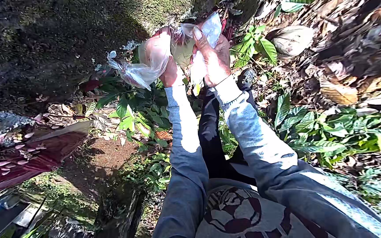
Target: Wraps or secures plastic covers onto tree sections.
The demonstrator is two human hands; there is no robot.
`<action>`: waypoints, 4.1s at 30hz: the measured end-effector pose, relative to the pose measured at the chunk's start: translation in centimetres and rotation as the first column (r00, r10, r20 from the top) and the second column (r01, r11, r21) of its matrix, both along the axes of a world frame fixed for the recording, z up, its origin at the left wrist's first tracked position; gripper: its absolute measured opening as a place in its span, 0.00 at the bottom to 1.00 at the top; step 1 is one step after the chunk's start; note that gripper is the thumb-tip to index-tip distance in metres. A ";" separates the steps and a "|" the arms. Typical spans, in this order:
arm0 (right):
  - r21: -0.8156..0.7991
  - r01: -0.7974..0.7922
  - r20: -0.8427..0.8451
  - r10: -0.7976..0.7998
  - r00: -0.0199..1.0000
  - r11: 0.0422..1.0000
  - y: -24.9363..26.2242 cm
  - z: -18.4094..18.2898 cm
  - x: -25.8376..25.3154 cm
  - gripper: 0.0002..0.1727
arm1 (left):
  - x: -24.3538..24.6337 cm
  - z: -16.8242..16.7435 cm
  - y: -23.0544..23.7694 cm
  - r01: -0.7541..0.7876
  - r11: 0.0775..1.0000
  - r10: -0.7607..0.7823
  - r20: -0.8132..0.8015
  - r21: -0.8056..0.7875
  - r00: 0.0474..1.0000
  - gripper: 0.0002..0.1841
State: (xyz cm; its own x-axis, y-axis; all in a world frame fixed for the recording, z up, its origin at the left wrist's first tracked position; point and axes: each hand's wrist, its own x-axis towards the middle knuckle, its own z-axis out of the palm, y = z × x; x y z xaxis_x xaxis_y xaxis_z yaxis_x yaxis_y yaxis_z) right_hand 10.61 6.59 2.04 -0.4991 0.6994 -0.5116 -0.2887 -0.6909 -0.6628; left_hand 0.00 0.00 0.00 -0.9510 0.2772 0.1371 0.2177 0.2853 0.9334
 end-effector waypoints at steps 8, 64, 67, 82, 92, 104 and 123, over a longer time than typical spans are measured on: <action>-0.065 -0.078 0.166 0.088 0.982 0.995 -3.2 -3.8 6.0 0.18 | 2.4 -3.2 -3.8 0.128 0.991 -0.111 0.327 -0.031 0.938 0.24; 0.035 -0.334 0.481 0.277 0.832 0.942 4.3 -2.2 25.2 0.19 | 20.0 -0.8 3.4 0.453 0.875 -0.432 0.698 0.172 0.570 0.24; 0.061 -0.371 0.449 0.306 0.839 0.927 7.1 -1.7 23.2 0.19 | 20.9 -0.4 3.8 0.485 0.849 -0.464 0.733 0.209 0.497 0.26; -0.093 -0.338 0.381 0.347 0.857 0.937 10.6 -1.4 23.5 0.19 | 20.4 0.1 2.9 0.432 0.843 -0.497 0.773 0.321 0.394 0.15; -0.057 -0.265 0.425 0.264 0.866 0.963 10.0 -3.1 24.6 0.17 | 20.5 0.3 1.8 0.462 0.860 -0.453 0.741 0.218 0.495 0.22; 0.128 -0.223 0.410 0.153 0.899 0.966 9.2 -4.0 24.3 0.08 | 19.9 -1.3 1.4 0.665 0.725 -0.528 0.766 0.181 0.367 0.06; 0.406 -0.200 0.294 0.080 0.952 0.892 14.3 2.2 25.0 0.14 | 16.4 1.8 -8.1 0.595 0.764 -0.266 0.720 -0.248 0.641 0.13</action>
